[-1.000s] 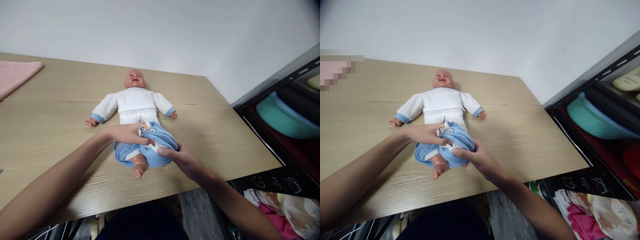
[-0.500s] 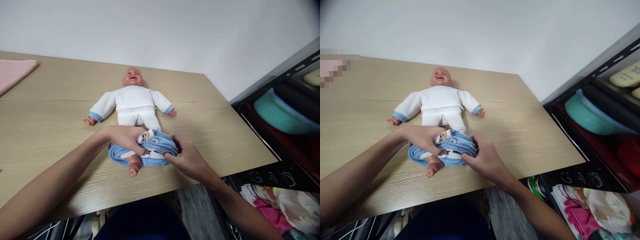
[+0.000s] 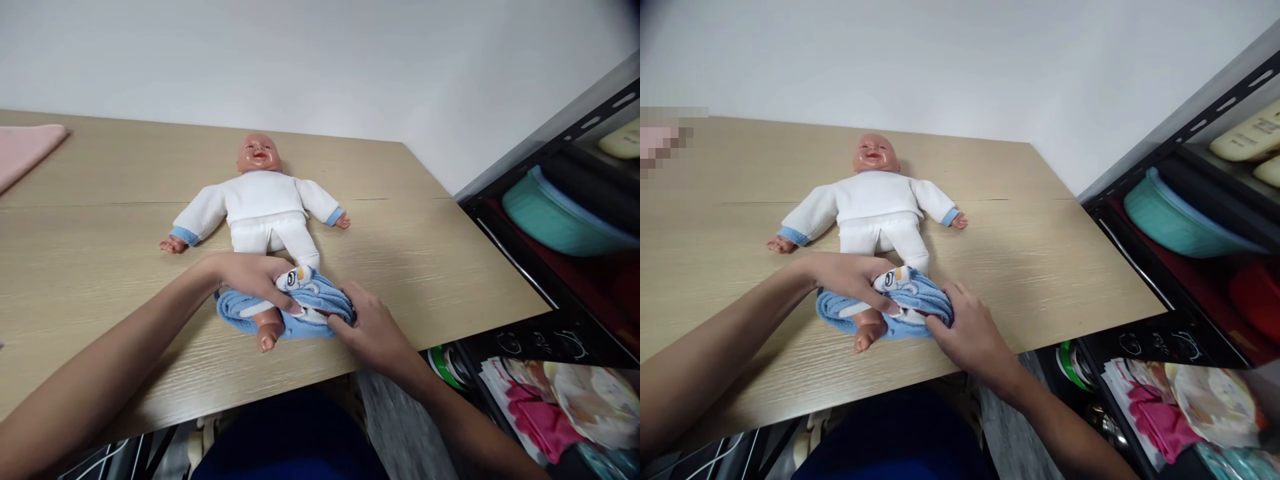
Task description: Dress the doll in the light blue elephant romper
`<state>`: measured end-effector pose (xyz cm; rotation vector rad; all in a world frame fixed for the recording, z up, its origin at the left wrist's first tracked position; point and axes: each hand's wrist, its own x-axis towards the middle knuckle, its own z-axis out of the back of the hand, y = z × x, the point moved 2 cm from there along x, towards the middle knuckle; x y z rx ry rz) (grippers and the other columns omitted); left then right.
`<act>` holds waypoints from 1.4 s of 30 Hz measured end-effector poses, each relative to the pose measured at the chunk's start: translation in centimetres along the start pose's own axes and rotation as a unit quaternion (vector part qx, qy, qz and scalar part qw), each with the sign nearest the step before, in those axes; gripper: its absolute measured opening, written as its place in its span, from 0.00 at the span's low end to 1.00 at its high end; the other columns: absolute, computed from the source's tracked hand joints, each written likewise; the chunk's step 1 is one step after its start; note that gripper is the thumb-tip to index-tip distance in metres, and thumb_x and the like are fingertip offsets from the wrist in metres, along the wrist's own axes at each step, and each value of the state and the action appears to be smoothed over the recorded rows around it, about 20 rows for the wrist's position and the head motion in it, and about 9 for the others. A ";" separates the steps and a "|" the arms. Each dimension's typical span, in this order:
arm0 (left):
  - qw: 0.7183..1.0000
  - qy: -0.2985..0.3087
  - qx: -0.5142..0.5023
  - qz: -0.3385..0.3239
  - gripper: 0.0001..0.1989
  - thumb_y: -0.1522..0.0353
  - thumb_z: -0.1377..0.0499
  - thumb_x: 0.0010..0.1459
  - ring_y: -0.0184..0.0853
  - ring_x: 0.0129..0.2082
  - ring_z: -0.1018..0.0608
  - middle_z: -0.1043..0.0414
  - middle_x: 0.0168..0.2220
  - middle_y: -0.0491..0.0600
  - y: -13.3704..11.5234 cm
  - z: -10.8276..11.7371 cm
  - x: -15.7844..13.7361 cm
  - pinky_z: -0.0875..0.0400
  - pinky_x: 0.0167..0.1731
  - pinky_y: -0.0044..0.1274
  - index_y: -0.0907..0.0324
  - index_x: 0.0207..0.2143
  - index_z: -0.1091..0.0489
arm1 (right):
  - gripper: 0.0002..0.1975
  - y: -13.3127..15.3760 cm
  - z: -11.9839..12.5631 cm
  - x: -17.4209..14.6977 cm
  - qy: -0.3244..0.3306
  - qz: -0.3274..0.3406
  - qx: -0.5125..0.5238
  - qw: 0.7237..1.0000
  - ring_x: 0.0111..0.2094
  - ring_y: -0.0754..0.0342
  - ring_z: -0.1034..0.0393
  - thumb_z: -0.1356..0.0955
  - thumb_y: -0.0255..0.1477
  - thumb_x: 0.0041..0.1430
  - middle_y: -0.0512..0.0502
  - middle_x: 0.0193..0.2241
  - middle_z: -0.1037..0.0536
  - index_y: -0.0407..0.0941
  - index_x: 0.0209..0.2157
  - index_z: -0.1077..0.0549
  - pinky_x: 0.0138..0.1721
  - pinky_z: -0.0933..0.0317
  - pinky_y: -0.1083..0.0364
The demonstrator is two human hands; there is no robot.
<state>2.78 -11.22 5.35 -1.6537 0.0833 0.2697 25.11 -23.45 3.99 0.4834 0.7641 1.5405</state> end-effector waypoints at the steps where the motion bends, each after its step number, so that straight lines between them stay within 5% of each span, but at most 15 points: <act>1: 1.000 -0.006 0.010 -0.005 0.15 0.57 0.28 0.65 0.37 0.25 0.16 0.21 0.22 0.46 0.0 -0.1 0.2 0.18 0.30 0.25 0.56 0.30 0.19 | 0.03 -0.2 -0.1 0.0 0.011 -0.005 0.006 1.000 0.41 0.46 0.28 0.30 0.28 0.62 0.47 0.38 0.22 0.47 0.39 0.27 0.43 0.41 0.48; 7: 0.998 -0.020 0.064 -0.003 0.13 0.59 0.29 0.65 0.37 0.26 0.17 0.20 0.24 0.46 0.5 -0.5 0.6 0.21 0.31 0.26 0.56 0.30 0.21 | 0.10 -2.4 -0.9 0.2 0.086 -0.048 0.151 0.984 0.44 0.44 0.25 0.28 0.32 0.63 0.46 0.42 0.20 0.47 0.45 0.25 0.47 0.33 0.47; 16: 0.981 -0.108 0.156 0.027 0.09 0.64 0.27 0.61 0.36 0.29 0.19 0.17 0.31 0.46 0.0 -0.4 0.5 0.26 0.32 0.25 0.58 0.37 0.22 | 0.13 -4.2 -3.1 0.0 0.002 -0.100 0.325 0.940 0.44 0.47 0.27 0.26 0.36 0.59 0.47 0.41 0.20 0.46 0.44 0.23 0.45 0.30 0.51; 22: 0.984 -0.124 0.130 -0.002 0.12 0.65 0.25 0.56 0.35 0.34 0.18 0.16 0.35 0.45 -0.1 -0.2 0.4 0.24 0.37 0.24 0.58 0.40 0.20 | 0.21 -3.8 -4.0 0.3 0.036 -0.065 0.403 0.912 0.46 0.48 0.25 0.20 0.36 0.56 0.48 0.44 0.20 0.49 0.49 0.25 0.50 0.29 0.50; 26: 0.986 -0.128 0.104 -0.007 0.11 0.65 0.26 0.56 0.33 0.27 0.20 0.20 0.26 0.42 -0.1 -0.3 0.2 0.25 0.33 0.25 0.57 0.36 0.23 | 0.22 -3.9 -3.6 0.8 0.014 0.028 0.388 0.921 0.54 0.48 0.25 0.20 0.35 0.61 0.45 0.56 0.24 0.52 0.52 0.27 0.56 0.30 0.50; 29: 0.982 -0.138 0.129 0.000 0.12 0.65 0.26 0.55 0.36 0.29 0.18 0.19 0.29 0.43 -0.9 -0.6 -0.1 0.25 0.34 0.25 0.57 0.39 0.24 | 0.19 -4.7 -3.1 1.5 0.009 0.098 0.370 0.924 0.57 0.48 0.25 0.21 0.30 0.63 0.45 0.63 0.27 0.52 0.51 0.27 0.56 0.30 0.51; 33: 0.965 -0.152 0.210 0.044 0.14 0.66 0.28 0.57 0.38 0.36 0.15 0.15 0.36 0.44 -2.3 -1.0 -0.7 0.25 0.37 0.25 0.56 0.45 0.24 | 0.23 -5.7 -2.3 2.7 -0.003 0.133 0.364 0.922 0.48 0.51 0.23 0.24 0.24 0.64 0.50 0.48 0.22 0.54 0.56 0.29 0.49 0.30 0.53; 37: 0.943 -0.191 0.270 0.047 0.13 0.62 0.30 0.63 0.40 0.41 0.15 0.15 0.43 0.44 -2.9 -0.9 -1.2 0.26 0.39 0.26 0.55 0.48 0.23 | 0.17 -5.6 -1.1 4.0 -0.028 0.161 0.288 0.944 0.47 0.49 0.24 0.28 0.24 0.67 0.49 0.46 0.20 0.52 0.55 0.25 0.50 0.31 0.51; 42: 0.914 -0.263 0.305 0.041 0.16 0.53 0.31 0.66 0.39 0.39 0.18 0.18 0.39 0.43 -2.5 0.1 -2.0 0.27 0.38 0.28 0.55 0.44 0.23 | 0.10 -4.9 0.0 5.6 0.006 0.179 0.258 0.949 0.45 0.47 0.24 0.28 0.30 0.71 0.47 0.44 0.19 0.49 0.52 0.23 0.50 0.30 0.49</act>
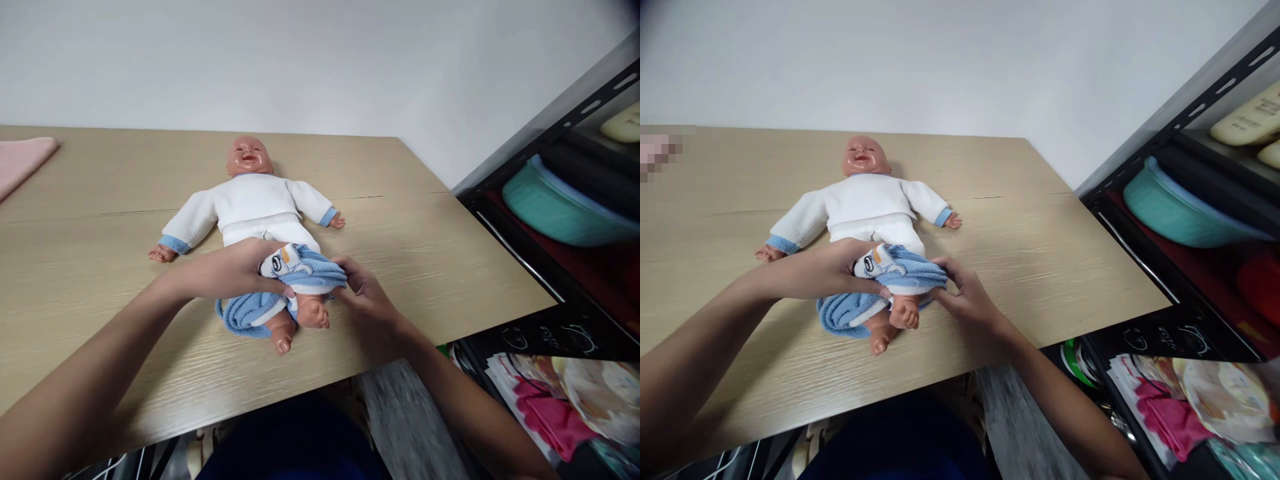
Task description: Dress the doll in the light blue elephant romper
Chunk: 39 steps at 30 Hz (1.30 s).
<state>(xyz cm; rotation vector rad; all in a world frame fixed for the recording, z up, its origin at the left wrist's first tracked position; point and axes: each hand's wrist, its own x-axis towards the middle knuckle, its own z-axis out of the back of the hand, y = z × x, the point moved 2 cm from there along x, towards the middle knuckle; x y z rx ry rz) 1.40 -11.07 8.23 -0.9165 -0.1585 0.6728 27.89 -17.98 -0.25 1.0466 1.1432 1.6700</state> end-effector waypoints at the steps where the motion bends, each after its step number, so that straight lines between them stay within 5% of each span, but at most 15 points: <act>1: 1.000 -0.008 0.006 -0.007 0.15 0.54 0.32 0.68 0.39 0.41 0.18 0.18 0.41 0.44 0.2 0.1 0.0 0.26 0.41 0.28 0.55 0.46 0.23 | 0.09 0.1 0.2 0.4 0.006 0.010 -0.008 1.000 0.47 0.47 0.24 0.28 0.31 0.71 0.47 0.44 0.19 0.49 0.51 0.22 0.52 0.30 0.49; 6: 0.998 -0.035 0.022 -0.052 0.18 0.54 0.34 0.70 0.44 0.56 0.20 0.22 0.56 0.49 0.4 0.3 0.3 0.27 0.58 0.33 0.53 0.55 0.24 | 0.08 0.0 1.3 2.2 0.003 0.090 -0.029 0.995 0.61 0.42 0.29 0.24 0.36 0.68 0.42 0.54 0.24 0.48 0.44 0.19 0.67 0.38 0.44; 12: 0.998 -0.010 -0.066 0.000 0.15 0.57 0.32 0.68 0.42 0.50 0.17 0.17 0.47 0.46 0.5 0.1 0.9 0.26 0.50 0.29 0.55 0.50 0.24 | 0.20 -2.2 1.6 4.6 0.106 -0.066 0.114 0.986 0.41 0.52 0.31 0.20 0.44 0.64 0.51 0.39 0.27 0.48 0.46 0.25 0.44 0.34 0.54; 19: 0.998 -0.003 -0.034 0.059 0.22 0.49 0.30 0.65 0.43 0.46 0.17 0.16 0.46 0.47 0.8 0.3 0.7 0.27 0.43 0.29 0.55 0.50 0.23 | 0.30 -2.2 2.5 6.2 0.265 -0.097 0.138 0.949 0.49 0.49 0.28 0.16 0.43 0.57 0.49 0.46 0.26 0.47 0.54 0.27 0.51 0.30 0.51; 27: 0.987 -0.155 -0.004 0.038 0.28 0.48 0.34 0.70 0.47 0.56 0.21 0.23 0.61 0.51 1.7 -1.6 -3.9 0.24 0.51 0.34 0.48 0.65 0.30 | 0.14 -0.4 2.3 6.3 0.170 -0.045 0.057 0.983 0.40 0.52 0.33 0.24 0.45 0.71 0.51 0.39 0.28 0.48 0.42 0.22 0.43 0.36 0.53; 32: 0.962 -0.255 -0.038 0.085 0.28 0.49 0.30 0.66 0.46 0.50 0.20 0.22 0.50 0.51 3.8 -3.3 -7.4 0.23 0.51 0.36 0.50 0.61 0.29 | 0.14 -1.3 1.3 8.4 0.044 -0.067 0.098 0.992 0.41 0.50 0.31 0.24 0.44 0.66 0.50 0.37 0.25 0.48 0.42 0.21 0.46 0.36 0.52; 36: 0.965 -0.209 -0.103 0.119 0.21 0.47 0.31 0.65 0.42 0.43 0.20 0.23 0.42 0.48 4.1 -4.4 -8.5 0.21 0.45 0.34 0.52 0.48 0.25 | 0.15 -1.4 1.2 10.0 0.099 -0.089 0.098 0.986 0.42 0.49 0.30 0.26 0.43 0.65 0.48 0.39 0.22 0.47 0.43 0.19 0.47 0.35 0.50; 39: 0.961 -0.229 -0.106 0.116 0.18 0.49 0.31 0.66 0.46 0.50 0.20 0.22 0.47 0.50 3.9 -4.8 -8.9 0.20 0.53 0.39 0.51 0.47 0.23 | 0.14 -0.3 1.3 10.7 0.151 -0.024 -0.001 0.988 0.44 0.49 0.29 0.24 0.45 0.66 0.48 0.40 0.22 0.47 0.40 0.18 0.51 0.35 0.49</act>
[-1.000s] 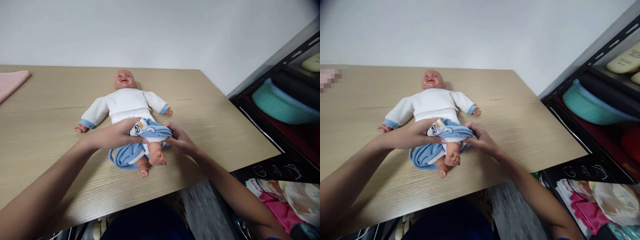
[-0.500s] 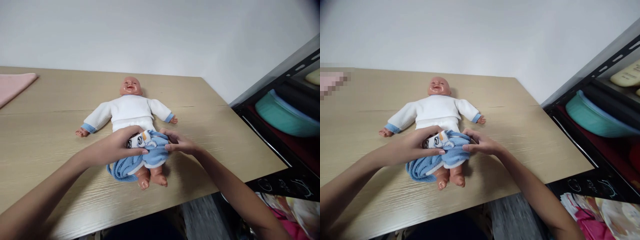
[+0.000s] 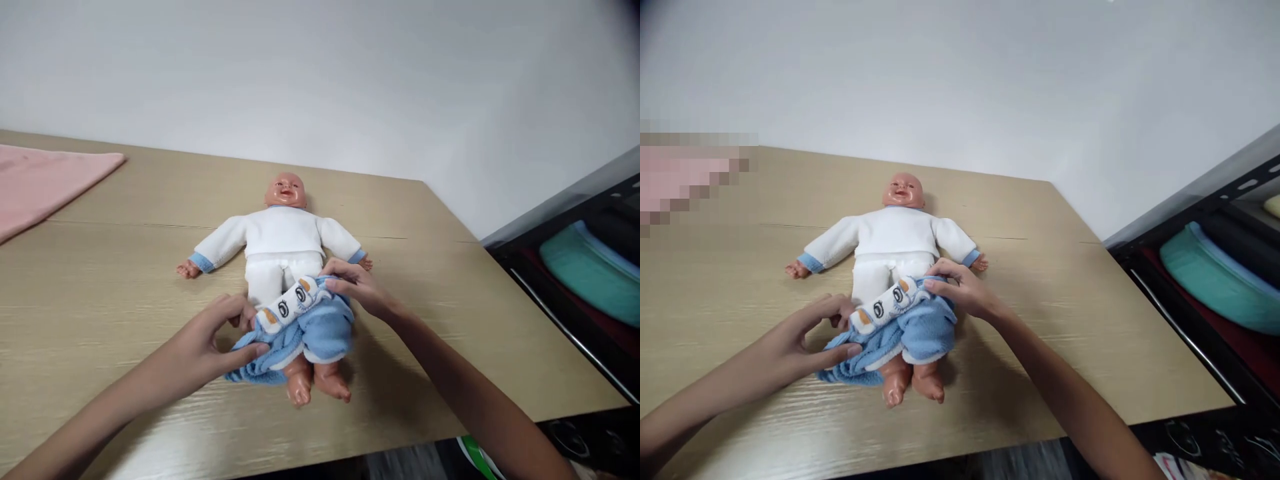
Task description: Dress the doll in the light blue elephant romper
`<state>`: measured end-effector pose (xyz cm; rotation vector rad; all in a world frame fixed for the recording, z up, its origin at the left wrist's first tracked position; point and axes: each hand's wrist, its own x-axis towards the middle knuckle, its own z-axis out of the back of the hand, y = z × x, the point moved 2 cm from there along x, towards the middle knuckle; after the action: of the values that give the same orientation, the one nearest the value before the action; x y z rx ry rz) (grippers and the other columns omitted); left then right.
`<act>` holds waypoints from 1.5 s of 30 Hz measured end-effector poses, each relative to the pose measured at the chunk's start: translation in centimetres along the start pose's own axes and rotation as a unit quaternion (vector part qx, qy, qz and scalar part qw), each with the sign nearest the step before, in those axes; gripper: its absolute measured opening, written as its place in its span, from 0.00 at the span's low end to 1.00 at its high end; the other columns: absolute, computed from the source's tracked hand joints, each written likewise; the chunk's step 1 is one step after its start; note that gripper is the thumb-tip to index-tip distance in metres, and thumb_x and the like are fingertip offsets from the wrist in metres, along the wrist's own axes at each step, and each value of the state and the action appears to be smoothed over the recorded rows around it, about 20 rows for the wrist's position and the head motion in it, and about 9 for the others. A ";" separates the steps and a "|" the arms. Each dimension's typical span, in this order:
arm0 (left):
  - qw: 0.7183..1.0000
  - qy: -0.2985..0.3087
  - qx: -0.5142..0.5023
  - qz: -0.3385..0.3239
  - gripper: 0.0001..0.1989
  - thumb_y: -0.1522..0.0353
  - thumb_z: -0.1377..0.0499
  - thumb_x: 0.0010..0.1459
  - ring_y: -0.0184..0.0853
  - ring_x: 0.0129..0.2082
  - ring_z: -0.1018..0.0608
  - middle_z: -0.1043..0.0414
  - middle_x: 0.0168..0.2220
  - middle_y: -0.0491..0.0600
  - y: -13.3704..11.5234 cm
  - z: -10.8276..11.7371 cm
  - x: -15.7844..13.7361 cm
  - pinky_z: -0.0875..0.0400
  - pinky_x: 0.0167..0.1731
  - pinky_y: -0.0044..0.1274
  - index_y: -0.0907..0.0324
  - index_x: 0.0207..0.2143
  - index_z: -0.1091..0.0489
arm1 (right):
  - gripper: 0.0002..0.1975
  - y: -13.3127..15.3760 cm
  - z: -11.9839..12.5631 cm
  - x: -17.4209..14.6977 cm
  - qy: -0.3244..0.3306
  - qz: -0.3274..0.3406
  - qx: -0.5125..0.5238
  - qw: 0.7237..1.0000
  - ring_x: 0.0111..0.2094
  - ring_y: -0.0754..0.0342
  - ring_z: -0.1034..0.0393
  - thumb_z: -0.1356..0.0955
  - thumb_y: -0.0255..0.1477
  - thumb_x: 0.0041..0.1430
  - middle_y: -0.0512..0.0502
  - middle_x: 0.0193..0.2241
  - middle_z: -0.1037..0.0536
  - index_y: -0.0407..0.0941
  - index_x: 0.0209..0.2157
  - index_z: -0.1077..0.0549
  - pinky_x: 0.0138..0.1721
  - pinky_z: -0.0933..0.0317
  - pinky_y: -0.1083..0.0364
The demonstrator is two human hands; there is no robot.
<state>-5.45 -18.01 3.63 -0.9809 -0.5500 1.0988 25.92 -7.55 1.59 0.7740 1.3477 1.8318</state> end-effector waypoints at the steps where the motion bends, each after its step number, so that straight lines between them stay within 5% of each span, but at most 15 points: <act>1: 1.000 -0.013 0.000 -0.012 0.17 0.49 0.32 0.66 0.48 0.55 0.20 0.22 0.53 0.51 -0.1 0.0 0.0 0.22 0.58 0.42 0.50 0.47 0.23 | 0.14 0.4 0.0 0.2 -0.001 0.017 -0.025 1.000 0.44 0.49 0.28 0.23 0.45 0.67 0.48 0.40 0.22 0.48 0.39 0.18 0.51 0.35 0.50; 5: 0.996 -0.080 -0.015 -0.047 0.15 0.51 0.35 0.69 0.54 0.70 0.28 0.30 0.68 0.54 0.0 0.0 0.6 0.31 0.71 0.50 0.49 0.49 0.24 | 0.17 1.1 -0.6 1.1 -0.032 0.029 -0.013 0.999 0.40 0.51 0.28 0.26 0.48 0.72 0.49 0.38 0.22 0.49 0.41 0.21 0.46 0.33 0.51; 7: 0.992 -0.111 -0.027 -0.050 0.15 0.51 0.39 0.72 0.52 0.68 0.26 0.28 0.65 0.55 0.2 0.0 1.2 0.27 0.67 0.47 0.50 0.50 0.26 | 0.18 1.4 -0.9 1.4 -0.029 0.025 0.003 0.999 0.37 0.52 0.28 0.29 0.49 0.74 0.50 0.35 0.22 0.49 0.41 0.24 0.43 0.33 0.51; 11: 0.993 -0.112 -0.032 -0.033 0.14 0.52 0.43 0.76 0.44 0.47 0.21 0.25 0.44 0.51 0.6 -0.3 1.7 0.20 0.48 0.37 0.52 0.45 0.31 | 0.19 2.4 -0.8 0.9 0.018 0.035 -0.089 0.995 0.37 0.51 0.29 0.30 0.50 0.75 0.50 0.35 0.23 0.48 0.39 0.23 0.42 0.34 0.51; 15: 0.997 -0.049 -0.062 0.006 0.18 0.50 0.36 0.71 0.46 0.53 0.20 0.22 0.49 0.50 0.6 -0.8 0.7 0.21 0.52 0.36 0.50 0.53 0.29 | 0.20 2.7 -0.6 0.1 0.065 0.058 -0.134 0.987 0.36 0.51 0.32 0.24 0.49 0.69 0.51 0.33 0.26 0.48 0.34 0.23 0.41 0.36 0.51; 17: 0.998 -0.027 -0.052 0.018 0.19 0.49 0.34 0.70 0.46 0.50 0.20 0.22 0.47 0.49 0.7 -0.9 0.4 0.22 0.51 0.37 0.50 0.52 0.26 | 0.20 2.0 -0.6 0.1 0.036 0.041 -0.067 0.996 0.37 0.52 0.32 0.25 0.50 0.70 0.51 0.34 0.25 0.48 0.37 0.21 0.41 0.36 0.52; 20: 0.994 -0.106 0.031 -0.022 0.17 0.49 0.36 0.71 0.49 0.53 0.22 0.22 0.48 0.51 0.8 -0.5 0.9 0.27 0.59 0.44 0.52 0.44 0.24 | 0.21 0.5 -1.0 0.7 -0.034 0.024 -0.007 0.999 0.35 0.52 0.32 0.26 0.52 0.71 0.51 0.33 0.24 0.47 0.39 0.20 0.40 0.37 0.52; 23: 0.971 -0.189 0.111 -0.091 0.14 0.53 0.39 0.73 0.54 0.69 0.30 0.28 0.63 0.57 1.0 -0.2 2.3 0.41 0.72 0.52 0.53 0.47 0.25 | 0.22 -0.5 -1.3 1.6 -0.113 0.056 -0.057 0.990 0.35 0.51 0.32 0.27 0.51 0.72 0.51 0.31 0.25 0.47 0.33 0.21 0.41 0.37 0.50; 26: 0.972 -0.180 0.107 -0.110 0.12 0.56 0.44 0.76 0.51 0.73 0.33 0.33 0.70 0.59 1.3 -0.2 3.9 0.41 0.74 0.48 0.54 0.48 0.30 | 0.20 -0.8 -1.6 2.4 -0.186 0.118 -0.106 0.970 0.42 0.48 0.27 0.27 0.49 0.72 0.47 0.36 0.21 0.48 0.35 0.21 0.51 0.34 0.48; 28: 0.977 -0.166 0.090 -0.099 0.12 0.55 0.46 0.77 0.50 0.70 0.29 0.30 0.67 0.59 1.5 0.0 4.9 0.37 0.71 0.44 0.54 0.48 0.32 | 0.19 -1.0 -1.7 2.9 -0.198 0.133 -0.109 0.965 0.47 0.46 0.26 0.28 0.49 0.73 0.45 0.41 0.19 0.48 0.38 0.21 0.56 0.34 0.48; 31: 0.978 -0.180 0.095 -0.045 0.14 0.53 0.48 0.77 0.46 0.49 0.21 0.23 0.46 0.51 2.0 0.8 6.6 0.28 0.52 0.36 0.53 0.45 0.36 | 0.19 -1.4 -1.7 4.3 -0.179 0.109 -0.099 0.973 0.44 0.47 0.25 0.31 0.50 0.75 0.47 0.40 0.19 0.48 0.41 0.23 0.54 0.33 0.49; 34: 0.975 -0.212 0.065 -0.018 0.16 0.51 0.46 0.76 0.39 0.36 0.28 0.32 0.34 0.43 2.8 1.6 8.8 0.32 0.40 0.31 0.52 0.42 0.38 | 0.20 -2.1 -1.4 6.2 -0.190 0.085 -0.095 0.973 0.44 0.47 0.25 0.32 0.51 0.75 0.48 0.40 0.19 0.48 0.42 0.24 0.53 0.34 0.50; 39: 0.985 -0.139 -0.099 -0.011 0.24 0.45 0.40 0.73 0.41 0.47 0.23 0.24 0.46 0.49 4.0 2.2 11.7 0.27 0.49 0.30 0.57 0.50 0.30 | 0.23 -3.0 -0.6 7.7 -0.193 0.061 -0.087 0.976 0.46 0.46 0.26 0.33 0.53 0.75 0.46 0.41 0.18 0.47 0.43 0.23 0.54 0.33 0.50; 45: 0.997 -0.022 -0.050 -0.049 0.21 0.50 0.34 0.68 0.50 0.58 0.22 0.20 0.54 0.55 5.8 4.8 9.5 0.26 0.63 0.40 0.55 0.51 0.26 | 0.16 -4.2 2.7 3.5 -0.100 0.037 -0.085 0.991 0.47 0.45 0.26 0.27 0.47 0.67 0.47 0.41 0.19 0.47 0.41 0.22 0.57 0.31 0.47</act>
<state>-8.37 -6.75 0.11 -1.0076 -0.6863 1.0153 26.93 -2.42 -1.54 0.8999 1.0353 1.8446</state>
